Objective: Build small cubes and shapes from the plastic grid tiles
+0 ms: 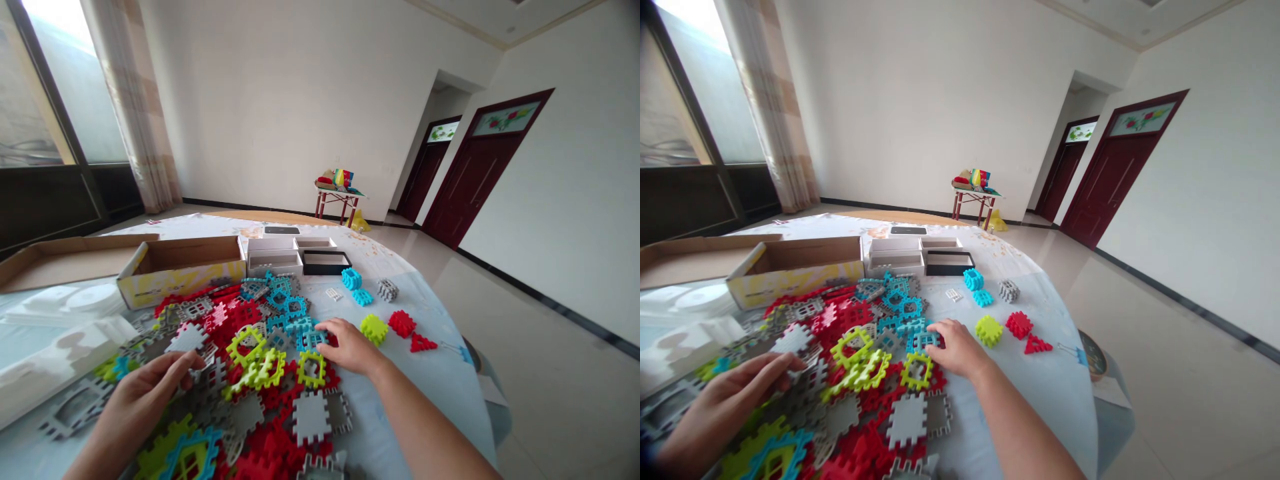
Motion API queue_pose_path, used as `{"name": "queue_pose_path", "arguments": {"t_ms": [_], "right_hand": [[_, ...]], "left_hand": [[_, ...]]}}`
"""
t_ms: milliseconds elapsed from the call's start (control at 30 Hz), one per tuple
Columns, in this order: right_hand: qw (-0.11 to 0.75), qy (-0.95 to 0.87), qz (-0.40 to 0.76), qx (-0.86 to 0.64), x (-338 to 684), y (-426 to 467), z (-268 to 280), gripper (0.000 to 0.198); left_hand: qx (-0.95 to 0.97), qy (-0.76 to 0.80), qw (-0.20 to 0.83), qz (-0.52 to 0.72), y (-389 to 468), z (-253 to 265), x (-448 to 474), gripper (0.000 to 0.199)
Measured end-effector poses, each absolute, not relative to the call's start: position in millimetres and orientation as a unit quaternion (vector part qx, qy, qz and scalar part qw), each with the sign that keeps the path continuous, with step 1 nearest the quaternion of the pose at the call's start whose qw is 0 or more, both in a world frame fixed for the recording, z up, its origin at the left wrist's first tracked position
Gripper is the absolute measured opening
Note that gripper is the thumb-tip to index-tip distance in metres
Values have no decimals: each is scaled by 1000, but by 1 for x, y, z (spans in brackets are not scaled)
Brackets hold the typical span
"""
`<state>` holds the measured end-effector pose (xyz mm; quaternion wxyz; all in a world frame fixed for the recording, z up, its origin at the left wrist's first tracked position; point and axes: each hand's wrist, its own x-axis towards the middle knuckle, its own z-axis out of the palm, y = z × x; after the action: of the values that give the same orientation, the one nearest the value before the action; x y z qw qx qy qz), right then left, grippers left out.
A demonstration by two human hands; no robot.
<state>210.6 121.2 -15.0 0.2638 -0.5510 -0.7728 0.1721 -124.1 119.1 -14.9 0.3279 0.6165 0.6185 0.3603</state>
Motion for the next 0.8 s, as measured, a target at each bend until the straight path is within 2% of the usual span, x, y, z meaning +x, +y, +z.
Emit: {"name": "queue_pose_path", "arguments": {"t_ms": [233, 400, 567, 700, 800], "right_hand": [[250, -801, 180, -513, 220, 115, -14, 49], [247, -815, 182, -492, 220, 115, -8, 36], [301, -762, 159, -550, 215, 122, -14, 24], [307, -745, 111, -581, 208, 130, -24, 27], [291, -743, 138, -586, 203, 132, -25, 35]], "left_hand": [[626, 617, 333, 343, 123, -23, -129, 58], [619, 616, 336, 352, 123, -23, -129, 58], [614, 620, 341, 350, 123, -23, -128, 59], [614, 623, 340, 346, 123, -22, -128, 59], [613, 625, 337, 346, 122, -20, -128, 61]]}}
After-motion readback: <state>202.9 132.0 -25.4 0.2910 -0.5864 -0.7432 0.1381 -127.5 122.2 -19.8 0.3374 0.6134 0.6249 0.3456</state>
